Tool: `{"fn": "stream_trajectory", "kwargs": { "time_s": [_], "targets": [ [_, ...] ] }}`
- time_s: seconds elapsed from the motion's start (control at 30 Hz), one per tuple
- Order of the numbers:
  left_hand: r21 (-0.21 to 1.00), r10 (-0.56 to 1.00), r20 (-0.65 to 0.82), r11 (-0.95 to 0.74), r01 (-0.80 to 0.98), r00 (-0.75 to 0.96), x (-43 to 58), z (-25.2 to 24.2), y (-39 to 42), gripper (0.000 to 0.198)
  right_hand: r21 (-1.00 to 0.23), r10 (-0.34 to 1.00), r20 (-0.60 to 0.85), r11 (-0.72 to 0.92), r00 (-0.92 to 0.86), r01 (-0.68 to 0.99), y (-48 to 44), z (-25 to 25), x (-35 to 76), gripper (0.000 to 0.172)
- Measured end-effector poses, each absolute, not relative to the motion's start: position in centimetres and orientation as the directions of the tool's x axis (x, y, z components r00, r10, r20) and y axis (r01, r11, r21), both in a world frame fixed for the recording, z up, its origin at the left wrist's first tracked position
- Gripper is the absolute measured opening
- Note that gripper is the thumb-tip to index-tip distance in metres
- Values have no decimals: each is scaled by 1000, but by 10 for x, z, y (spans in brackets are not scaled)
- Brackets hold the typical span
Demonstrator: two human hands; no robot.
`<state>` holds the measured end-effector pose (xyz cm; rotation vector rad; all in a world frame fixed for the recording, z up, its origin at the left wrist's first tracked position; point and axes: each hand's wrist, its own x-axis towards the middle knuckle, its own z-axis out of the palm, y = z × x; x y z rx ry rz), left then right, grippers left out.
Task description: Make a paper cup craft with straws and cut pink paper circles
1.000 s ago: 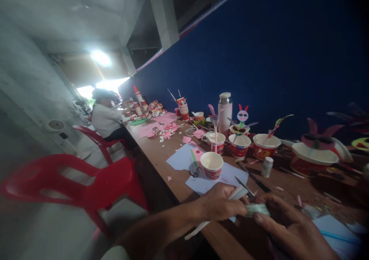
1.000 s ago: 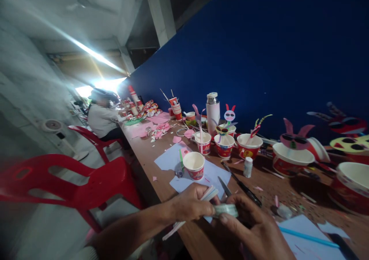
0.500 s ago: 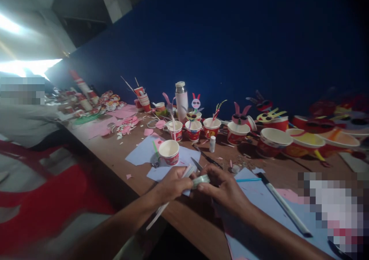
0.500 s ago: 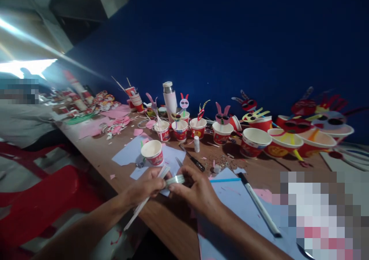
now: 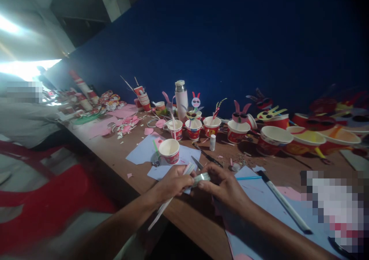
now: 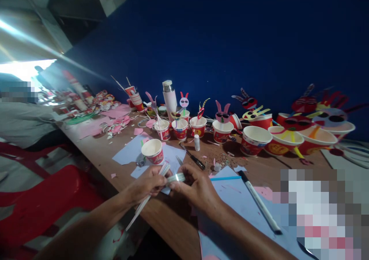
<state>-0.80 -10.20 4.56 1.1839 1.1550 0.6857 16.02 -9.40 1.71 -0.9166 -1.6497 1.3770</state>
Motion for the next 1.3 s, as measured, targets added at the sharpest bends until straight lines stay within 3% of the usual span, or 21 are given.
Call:
{"fn": "stream_trajectory", "kwargs": {
  "time_s": [0.53,0.87,1.07,1.3],
  "targets": [
    [929,873,-369,358,94,318,-7,46,-102,11,-993,906,106,115,-409,-3,-95,16,159,25],
    [900,839,-423,432,54,343,-5,50,-94,15,-988,921,106,56,-376,-142,-85,11,160,23],
    [900,827,-433,423,111,359,0,51,-83,14,-994,930,96,68,-354,-90,-80,5,164,22],
    [886,824,-457,457,86,335,-1,50,-81,20,-982,937,60,-8,-344,-191,-80,8,161,23]
  ]
}}
